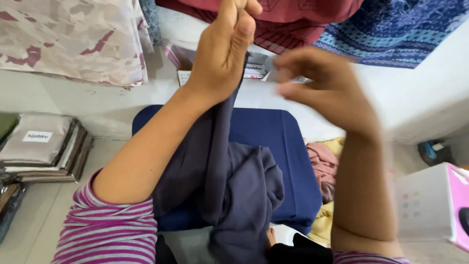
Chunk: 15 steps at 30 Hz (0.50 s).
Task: Spreading, lint rolling, and folding a piece of fabric on a workspace
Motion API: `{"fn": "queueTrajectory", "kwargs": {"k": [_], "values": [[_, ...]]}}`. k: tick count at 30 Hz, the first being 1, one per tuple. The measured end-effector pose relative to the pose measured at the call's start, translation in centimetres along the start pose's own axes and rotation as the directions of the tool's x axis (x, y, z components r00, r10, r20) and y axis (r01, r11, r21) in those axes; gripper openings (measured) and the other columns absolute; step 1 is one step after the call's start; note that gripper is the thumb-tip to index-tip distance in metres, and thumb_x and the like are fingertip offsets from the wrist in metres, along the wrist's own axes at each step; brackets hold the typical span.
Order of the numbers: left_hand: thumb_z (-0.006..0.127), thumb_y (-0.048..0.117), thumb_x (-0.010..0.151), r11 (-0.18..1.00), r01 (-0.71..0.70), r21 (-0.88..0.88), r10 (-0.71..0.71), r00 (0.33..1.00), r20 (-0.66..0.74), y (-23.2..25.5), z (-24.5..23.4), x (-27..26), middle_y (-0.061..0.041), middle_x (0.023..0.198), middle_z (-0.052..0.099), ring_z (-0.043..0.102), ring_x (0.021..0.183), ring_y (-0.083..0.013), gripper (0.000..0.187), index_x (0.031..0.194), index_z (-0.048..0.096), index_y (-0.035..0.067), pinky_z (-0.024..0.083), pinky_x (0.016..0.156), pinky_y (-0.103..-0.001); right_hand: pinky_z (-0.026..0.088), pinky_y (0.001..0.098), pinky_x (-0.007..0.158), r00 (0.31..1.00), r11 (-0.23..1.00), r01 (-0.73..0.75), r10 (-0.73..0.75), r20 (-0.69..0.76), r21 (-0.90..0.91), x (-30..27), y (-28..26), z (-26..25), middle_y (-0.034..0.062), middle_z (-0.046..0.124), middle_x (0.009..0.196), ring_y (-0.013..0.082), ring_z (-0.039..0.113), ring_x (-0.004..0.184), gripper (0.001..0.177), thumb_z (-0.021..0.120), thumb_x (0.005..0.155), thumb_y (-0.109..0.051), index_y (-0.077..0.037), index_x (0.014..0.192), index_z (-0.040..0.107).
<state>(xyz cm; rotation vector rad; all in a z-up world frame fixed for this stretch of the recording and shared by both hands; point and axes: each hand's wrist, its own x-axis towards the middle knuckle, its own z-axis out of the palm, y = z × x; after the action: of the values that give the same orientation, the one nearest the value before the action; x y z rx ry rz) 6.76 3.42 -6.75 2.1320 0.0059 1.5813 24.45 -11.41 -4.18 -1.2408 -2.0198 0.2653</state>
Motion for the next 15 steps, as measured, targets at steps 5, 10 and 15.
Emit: {"fn": "queueTrajectory", "kwargs": {"k": [5,10,15], "values": [[0.023,0.061,0.109,0.997,-0.032,-0.074,0.039,0.996,0.083,0.7,1.0,-0.7,-0.005,0.093,0.052,0.054,0.08,-0.0144,0.06,0.128,0.037,0.005,0.049,0.08,-0.03,0.057,0.0264,0.088,0.983,0.965,-0.186,0.18,0.046,0.186,3.0,1.8,6.0,0.0037,0.076,0.106,0.0099,0.068,0.102,0.036,0.08,0.085,-0.03,-0.003,0.108,0.071],[0.027,0.076,0.099,0.995,0.079,-0.063,-0.067,0.983,0.17,-0.1,-0.5,-1.4,-0.007,0.101,0.05,0.053,0.087,-0.0155,0.075,0.131,0.031,0.008,0.047,0.079,-0.033,0.034,0.0209,0.063,0.986,0.902,-0.115,0.155,-0.065,0.416,3.1,2.9,5.9,-0.0101,0.045,0.078,0.0014,0.039,0.074,0.023,0.071,0.1,-0.015,-0.014,0.082,0.057],[0.083,0.055,0.074,0.915,0.361,0.179,-0.403,0.819,0.409,-1.0,-2.5,-3.3,-0.004,0.112,0.064,0.067,0.1,-0.0202,0.081,0.133,0.038,0.023,0.049,0.086,-0.033,0.046,0.02,0.057,0.928,0.862,-0.069,0.24,-0.284,0.501,3.0,4.6,4.0,-0.0082,0.057,0.084,0.0026,0.051,0.072,0.008,0.067,0.102,-0.016,-0.017,0.097,0.061]]}}
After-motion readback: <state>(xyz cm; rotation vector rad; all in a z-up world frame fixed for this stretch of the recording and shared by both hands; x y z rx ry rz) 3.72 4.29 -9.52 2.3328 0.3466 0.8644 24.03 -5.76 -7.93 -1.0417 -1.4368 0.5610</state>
